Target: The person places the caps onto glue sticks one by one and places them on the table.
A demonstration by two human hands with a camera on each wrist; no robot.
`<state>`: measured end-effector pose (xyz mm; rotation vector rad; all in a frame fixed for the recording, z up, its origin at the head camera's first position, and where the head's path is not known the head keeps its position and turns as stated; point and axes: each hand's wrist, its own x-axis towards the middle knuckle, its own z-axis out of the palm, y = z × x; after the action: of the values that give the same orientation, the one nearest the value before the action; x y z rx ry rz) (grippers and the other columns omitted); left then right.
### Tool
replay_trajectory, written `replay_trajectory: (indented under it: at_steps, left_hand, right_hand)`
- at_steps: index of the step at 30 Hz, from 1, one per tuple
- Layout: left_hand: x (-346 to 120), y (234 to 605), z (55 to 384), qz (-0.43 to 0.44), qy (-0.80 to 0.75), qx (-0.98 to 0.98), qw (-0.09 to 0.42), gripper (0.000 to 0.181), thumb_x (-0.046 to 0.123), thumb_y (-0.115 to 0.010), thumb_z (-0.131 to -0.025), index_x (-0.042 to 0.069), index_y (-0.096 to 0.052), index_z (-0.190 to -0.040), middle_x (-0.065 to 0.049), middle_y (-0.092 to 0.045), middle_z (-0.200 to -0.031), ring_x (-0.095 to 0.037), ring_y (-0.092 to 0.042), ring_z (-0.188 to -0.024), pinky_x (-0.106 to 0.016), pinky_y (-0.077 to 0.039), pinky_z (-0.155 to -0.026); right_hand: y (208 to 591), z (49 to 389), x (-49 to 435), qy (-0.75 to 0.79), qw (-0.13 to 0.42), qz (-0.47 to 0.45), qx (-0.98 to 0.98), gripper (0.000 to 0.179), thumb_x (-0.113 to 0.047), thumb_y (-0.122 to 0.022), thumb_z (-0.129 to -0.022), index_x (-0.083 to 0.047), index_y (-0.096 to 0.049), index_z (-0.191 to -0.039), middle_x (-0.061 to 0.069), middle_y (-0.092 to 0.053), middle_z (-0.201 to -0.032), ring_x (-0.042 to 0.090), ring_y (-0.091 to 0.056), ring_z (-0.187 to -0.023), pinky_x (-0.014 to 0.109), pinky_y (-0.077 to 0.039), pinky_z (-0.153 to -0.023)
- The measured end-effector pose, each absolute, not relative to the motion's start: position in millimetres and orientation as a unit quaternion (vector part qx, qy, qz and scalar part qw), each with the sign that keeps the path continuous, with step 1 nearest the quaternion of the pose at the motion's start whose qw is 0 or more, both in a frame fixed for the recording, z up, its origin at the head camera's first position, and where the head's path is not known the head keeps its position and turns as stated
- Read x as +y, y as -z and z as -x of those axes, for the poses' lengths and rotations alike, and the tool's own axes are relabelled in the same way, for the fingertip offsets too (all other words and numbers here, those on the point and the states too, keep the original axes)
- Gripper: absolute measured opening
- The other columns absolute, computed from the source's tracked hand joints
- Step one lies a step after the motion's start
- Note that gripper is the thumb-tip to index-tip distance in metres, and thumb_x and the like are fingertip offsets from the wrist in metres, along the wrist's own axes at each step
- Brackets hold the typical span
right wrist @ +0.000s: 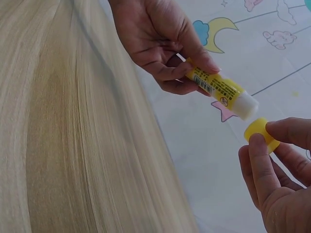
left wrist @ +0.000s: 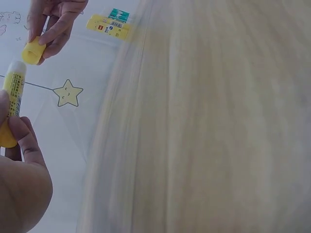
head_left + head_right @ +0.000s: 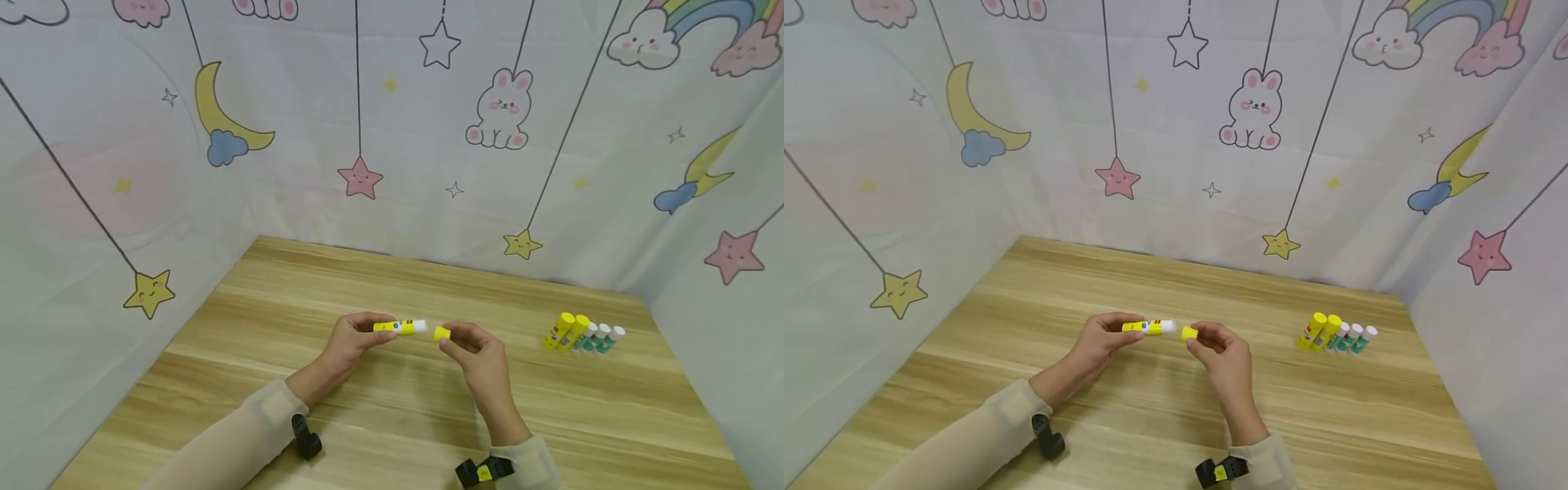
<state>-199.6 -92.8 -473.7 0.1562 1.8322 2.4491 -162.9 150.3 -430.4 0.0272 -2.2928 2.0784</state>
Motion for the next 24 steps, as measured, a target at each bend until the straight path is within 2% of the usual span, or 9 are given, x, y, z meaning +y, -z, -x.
replay_trajectory:
  at_steps: [9,17,24]
  left_hand:
    - [-93,470,196,-0.06,-0.8,0.597,0.028,0.03,-0.009,-0.081,-0.078,0.003,-0.079,-0.105,-0.004,-0.072,-0.104,-0.017,-0.064,-0.093,-0.025,-0.058,-0.079]
    - [-94,468,195,-0.068,-0.786,0.613,0.032,0.031,-0.005,-0.083,-0.079,-0.003,-0.075,-0.109,-0.005,-0.07,-0.104,-0.016,-0.061,-0.091,-0.023,-0.057,-0.076]
    - [-95,466,195,-0.066,-0.779,0.622,0.034,0.032,-0.005,-0.084,-0.078,-0.003,-0.075,-0.109,-0.004,-0.07,-0.105,-0.015,-0.06,-0.09,-0.024,-0.057,-0.076]
  right_hand:
    - [436,165,150,-0.672,0.027,-0.014,-0.74,0.026,-0.007,-0.08,-0.087,-0.006,-0.074,-0.113,0.01,-0.072,-0.115,0.021,-0.069,-0.1,0.027,-0.058,-0.084]
    - [441,167,151,-0.675,0.02,-0.013,-0.737,0.027,-0.007,-0.079,-0.088,-0.006,-0.073,-0.114,0.011,-0.071,-0.117,0.021,-0.068,-0.101,0.026,-0.058,-0.085]
    - [441,166,147,-0.674,0.015,-0.016,-0.738,0.027,-0.007,-0.078,-0.09,-0.004,-0.073,-0.116,0.014,-0.071,-0.117,0.021,-0.068,-0.101,0.024,-0.058,-0.084]
